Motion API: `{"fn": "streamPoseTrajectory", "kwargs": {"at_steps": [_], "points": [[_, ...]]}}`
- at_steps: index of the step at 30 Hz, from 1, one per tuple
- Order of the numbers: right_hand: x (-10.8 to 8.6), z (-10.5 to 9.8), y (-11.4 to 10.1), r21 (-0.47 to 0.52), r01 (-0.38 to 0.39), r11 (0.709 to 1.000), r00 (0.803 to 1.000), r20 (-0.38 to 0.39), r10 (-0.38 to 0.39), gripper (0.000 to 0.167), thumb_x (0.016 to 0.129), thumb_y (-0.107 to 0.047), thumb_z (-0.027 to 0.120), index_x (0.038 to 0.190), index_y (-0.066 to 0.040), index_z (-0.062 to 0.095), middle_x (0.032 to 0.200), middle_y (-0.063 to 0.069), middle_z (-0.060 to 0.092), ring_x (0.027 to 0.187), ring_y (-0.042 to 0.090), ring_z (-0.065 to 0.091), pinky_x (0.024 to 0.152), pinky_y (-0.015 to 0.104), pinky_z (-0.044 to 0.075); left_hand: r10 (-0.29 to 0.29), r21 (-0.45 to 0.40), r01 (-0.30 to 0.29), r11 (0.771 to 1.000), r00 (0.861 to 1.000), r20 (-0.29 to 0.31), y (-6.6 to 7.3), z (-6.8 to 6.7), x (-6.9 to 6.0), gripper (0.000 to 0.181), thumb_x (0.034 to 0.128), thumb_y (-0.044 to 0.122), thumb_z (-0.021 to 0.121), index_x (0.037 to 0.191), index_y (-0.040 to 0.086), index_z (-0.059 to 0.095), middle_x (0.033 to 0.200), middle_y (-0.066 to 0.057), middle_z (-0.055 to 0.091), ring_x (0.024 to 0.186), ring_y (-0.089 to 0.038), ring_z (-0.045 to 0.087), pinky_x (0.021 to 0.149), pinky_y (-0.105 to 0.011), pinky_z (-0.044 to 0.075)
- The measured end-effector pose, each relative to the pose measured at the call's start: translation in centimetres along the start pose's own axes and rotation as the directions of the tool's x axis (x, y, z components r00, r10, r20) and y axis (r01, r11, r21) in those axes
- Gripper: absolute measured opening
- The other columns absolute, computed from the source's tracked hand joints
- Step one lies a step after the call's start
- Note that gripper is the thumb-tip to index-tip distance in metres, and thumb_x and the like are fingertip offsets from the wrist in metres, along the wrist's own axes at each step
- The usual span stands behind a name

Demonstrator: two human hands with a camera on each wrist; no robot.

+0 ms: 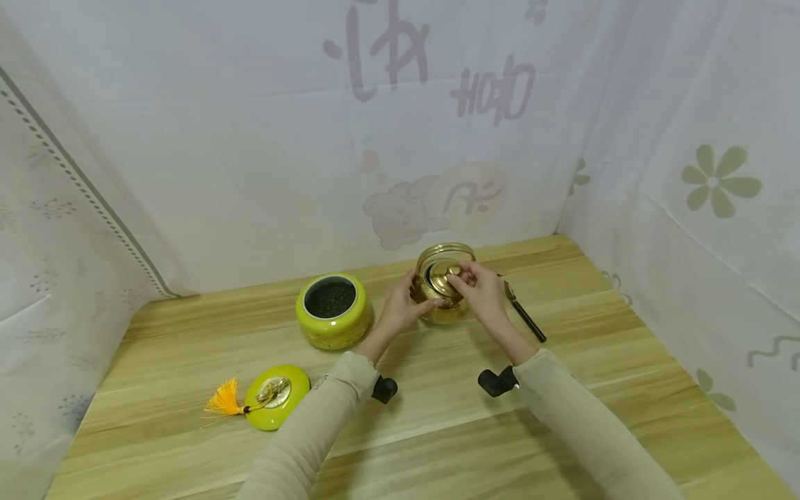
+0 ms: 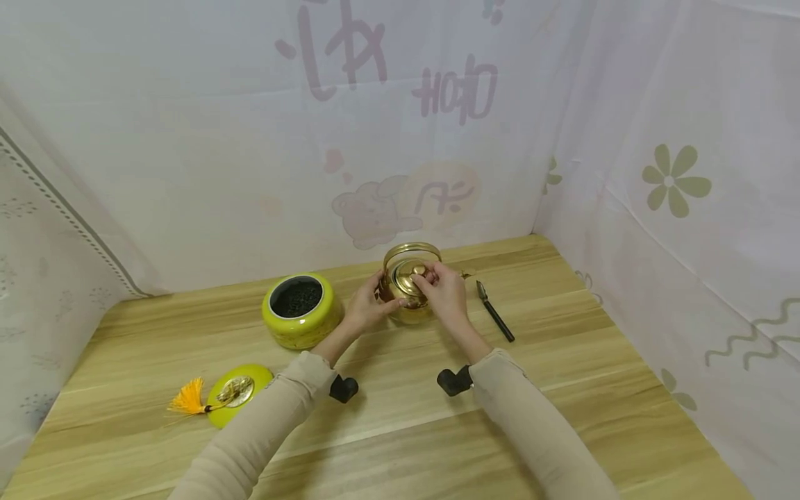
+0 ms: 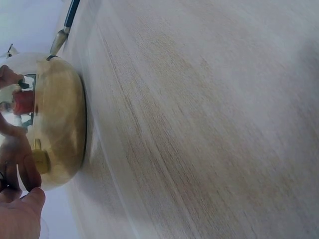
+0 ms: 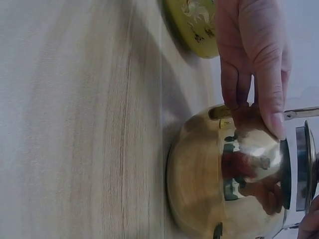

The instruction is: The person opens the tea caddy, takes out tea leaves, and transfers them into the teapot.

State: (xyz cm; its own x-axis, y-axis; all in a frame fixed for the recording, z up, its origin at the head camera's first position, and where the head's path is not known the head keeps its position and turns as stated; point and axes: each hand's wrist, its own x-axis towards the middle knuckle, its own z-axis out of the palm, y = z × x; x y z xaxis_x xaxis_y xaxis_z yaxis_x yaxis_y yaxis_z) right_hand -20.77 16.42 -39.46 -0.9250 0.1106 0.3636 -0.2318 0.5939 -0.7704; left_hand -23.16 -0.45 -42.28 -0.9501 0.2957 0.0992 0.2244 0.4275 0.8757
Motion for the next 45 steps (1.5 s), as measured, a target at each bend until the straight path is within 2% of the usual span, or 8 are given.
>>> {"fn": "streamPoseTrajectory", "kwargs": {"at_steps": [5, 13, 27, 31, 35, 45], "points": [[0.6, 0.4, -0.1, -0.033, -0.02, 0.999, 1.0, 0.006, 0.021, 0.031, 0.085, -0.016, 0.071, 0.108, 0.004, 0.067, 0.074, 0.009, 0.063, 0.061, 0.013, 0.048, 0.052, 0.017, 0.037, 0.01, 0.012, -0.01, 1.0, 1.0, -0.007, 0.0, 0.1, 0.1, 0.082, 0.0809, 0.026, 0.075, 0.147, 0.006, 0.031, 0.14, -0.014, 0.047, 0.129, -0.027, 0.044, 0.105, -0.04, 0.039], [1.1, 0.9, -0.2, -0.072, 0.009, 0.997, 1.0, -0.021, -0.01, 0.029, 0.085, -0.016, 0.071, 0.105, 0.004, 0.068, 0.071, 0.009, 0.063, 0.056, 0.012, 0.047, 0.05, 0.017, 0.037, 0.009, 0.038, -0.009, 0.999, 1.0, -0.013, 0.0, 0.3, 0.3, 0.081, 0.0807, 0.026, 0.075, 0.146, 0.006, 0.032, 0.141, -0.015, 0.046, 0.13, -0.028, 0.044, 0.106, -0.04, 0.039], [1.4, 1.5, -0.2, -0.127, -0.005, 0.992, 1.0, -0.024, 0.001, 0.032, 0.086, -0.02, 0.069, 0.108, 0.004, 0.068, 0.067, 0.008, 0.063, 0.052, 0.013, 0.048, 0.052, 0.023, 0.042, 0.027, 0.031, -0.027, 0.999, 1.0, -0.013, -0.3, 0.3, 0.2, 0.081, 0.0807, 0.026, 0.075, 0.146, 0.005, 0.032, 0.141, -0.015, 0.046, 0.13, -0.027, 0.043, 0.106, -0.04, 0.038], [1.4, 1.7, 0.0, -0.106, 0.032, 0.994, 0.999, -0.04, -0.036, 0.03, 0.085, -0.017, 0.07, 0.105, 0.007, 0.068, 0.065, 0.007, 0.062, 0.05, 0.014, 0.049, 0.052, 0.028, 0.043, 0.02, 0.032, -0.02, 0.999, 1.0, -0.009, -0.3, 0.4, 0.2, 0.081, 0.0808, 0.025, 0.075, 0.146, 0.005, 0.031, 0.143, -0.015, 0.044, 0.132, -0.027, 0.041, 0.107, -0.039, 0.037], [1.2, 1.9, 0.1, -0.102, 0.061, 0.993, 0.996, -0.065, -0.068, 0.029, 0.084, -0.015, 0.071, 0.101, 0.008, 0.068, 0.062, 0.005, 0.06, 0.049, 0.011, 0.047, 0.053, 0.027, 0.041, 0.022, 0.025, -0.021, 0.999, 1.0, -0.008, -0.3, 0.3, 0.1, 0.081, 0.0809, 0.024, 0.075, 0.146, 0.005, 0.031, 0.143, -0.015, 0.044, 0.132, -0.027, 0.041, 0.107, -0.04, 0.037], [1.4, 2.1, 0.2, -0.144, 0.007, 0.989, 1.0, -0.017, -0.01, 0.031, 0.086, -0.017, 0.07, 0.108, 0.004, 0.067, 0.068, 0.009, 0.063, 0.049, 0.011, 0.046, 0.047, 0.021, 0.038, 0.005, 0.018, -0.005, 1.0, 1.0, -0.01, -0.3, 0.2, 0.0, 0.08, 0.0817, 0.024, 0.075, 0.146, 0.004, 0.031, 0.143, -0.016, 0.043, 0.132, -0.028, 0.041, 0.108, -0.041, 0.036]]}}
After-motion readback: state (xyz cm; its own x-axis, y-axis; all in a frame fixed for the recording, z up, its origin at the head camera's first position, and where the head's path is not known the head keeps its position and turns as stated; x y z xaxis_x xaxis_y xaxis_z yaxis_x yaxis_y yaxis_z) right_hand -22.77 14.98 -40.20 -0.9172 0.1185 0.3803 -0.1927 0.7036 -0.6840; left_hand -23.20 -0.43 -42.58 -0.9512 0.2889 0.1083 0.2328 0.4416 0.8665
